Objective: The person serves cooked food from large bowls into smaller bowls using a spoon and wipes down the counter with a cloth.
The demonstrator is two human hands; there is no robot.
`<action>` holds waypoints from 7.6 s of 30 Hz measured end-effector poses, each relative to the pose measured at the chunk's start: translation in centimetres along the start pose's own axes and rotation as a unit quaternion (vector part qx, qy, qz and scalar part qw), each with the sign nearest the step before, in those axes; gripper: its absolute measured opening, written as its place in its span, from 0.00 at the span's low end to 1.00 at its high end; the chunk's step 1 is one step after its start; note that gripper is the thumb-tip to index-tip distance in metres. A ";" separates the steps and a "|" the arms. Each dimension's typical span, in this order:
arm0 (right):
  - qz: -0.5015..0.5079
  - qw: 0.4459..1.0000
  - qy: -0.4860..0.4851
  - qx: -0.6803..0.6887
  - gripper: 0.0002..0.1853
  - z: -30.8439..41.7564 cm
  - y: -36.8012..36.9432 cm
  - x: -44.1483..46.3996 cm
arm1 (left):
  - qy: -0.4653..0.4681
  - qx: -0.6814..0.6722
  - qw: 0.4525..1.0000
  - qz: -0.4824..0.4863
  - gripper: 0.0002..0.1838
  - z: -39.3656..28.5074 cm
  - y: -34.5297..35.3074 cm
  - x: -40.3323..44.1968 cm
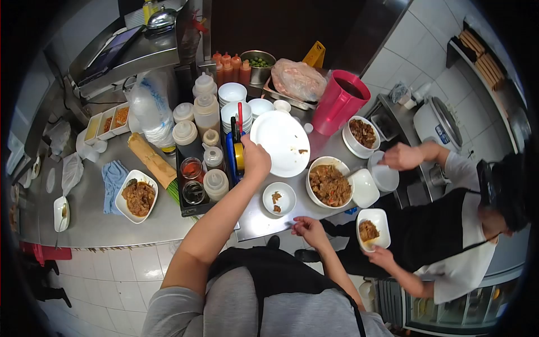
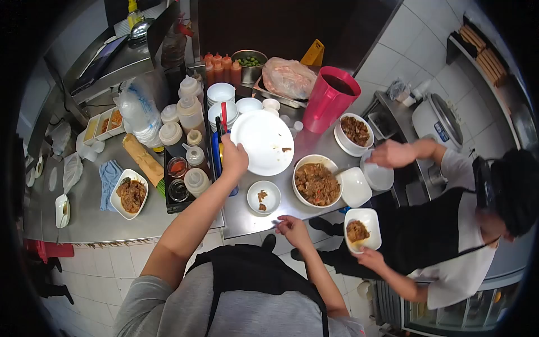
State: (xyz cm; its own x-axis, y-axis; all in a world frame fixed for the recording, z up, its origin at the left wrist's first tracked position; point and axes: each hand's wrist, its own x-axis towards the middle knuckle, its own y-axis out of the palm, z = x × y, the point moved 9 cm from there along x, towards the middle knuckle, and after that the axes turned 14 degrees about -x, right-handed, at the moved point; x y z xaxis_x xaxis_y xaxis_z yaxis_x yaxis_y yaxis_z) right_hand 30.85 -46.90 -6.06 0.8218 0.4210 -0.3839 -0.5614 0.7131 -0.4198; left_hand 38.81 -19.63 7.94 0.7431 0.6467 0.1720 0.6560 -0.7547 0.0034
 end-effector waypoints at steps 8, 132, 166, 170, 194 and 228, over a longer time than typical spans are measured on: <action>0.179 0.983 0.004 0.029 0.16 5.3 -2.1 -5.4 | -0.365 -0.328 0.871 0.022 0.28 10.6 6.8 -2.1; -0.089 0.959 -0.207 -0.173 0.37 34.3 33.7 6.1 | -0.345 -0.228 0.892 0.181 0.30 9.6 -56.7 -7.0; -0.099 0.773 -0.354 -0.517 0.31 35.6 48.0 8.2 | -0.130 0.514 0.792 -0.302 0.47 -3.2 -106.0 5.6; -0.162 0.786 -0.322 -0.502 0.29 37.1 45.2 16.1 | -0.059 0.338 0.923 -0.177 0.32 -1.2 -101.9 7.0; -0.248 0.914 -0.292 -0.130 0.17 13.9 24.6 -5.3 | -0.209 0.037 0.895 0.393 0.29 -3.3 -46.6 -9.7; -0.305 0.885 -0.204 -0.286 0.23 7.8 12.4 0.4 | -0.168 0.174 0.848 0.472 0.31 -5.1 -22.8 -15.8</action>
State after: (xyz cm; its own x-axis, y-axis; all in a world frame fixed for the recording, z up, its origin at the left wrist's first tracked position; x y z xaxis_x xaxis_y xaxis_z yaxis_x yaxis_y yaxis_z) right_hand 24.97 -33.51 -5.01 0.8897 0.3064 0.3384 0.1378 0.5263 -0.8390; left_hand 11.42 -13.15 10.16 0.9163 -0.1875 -0.3539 -0.2951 -0.9135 -0.2800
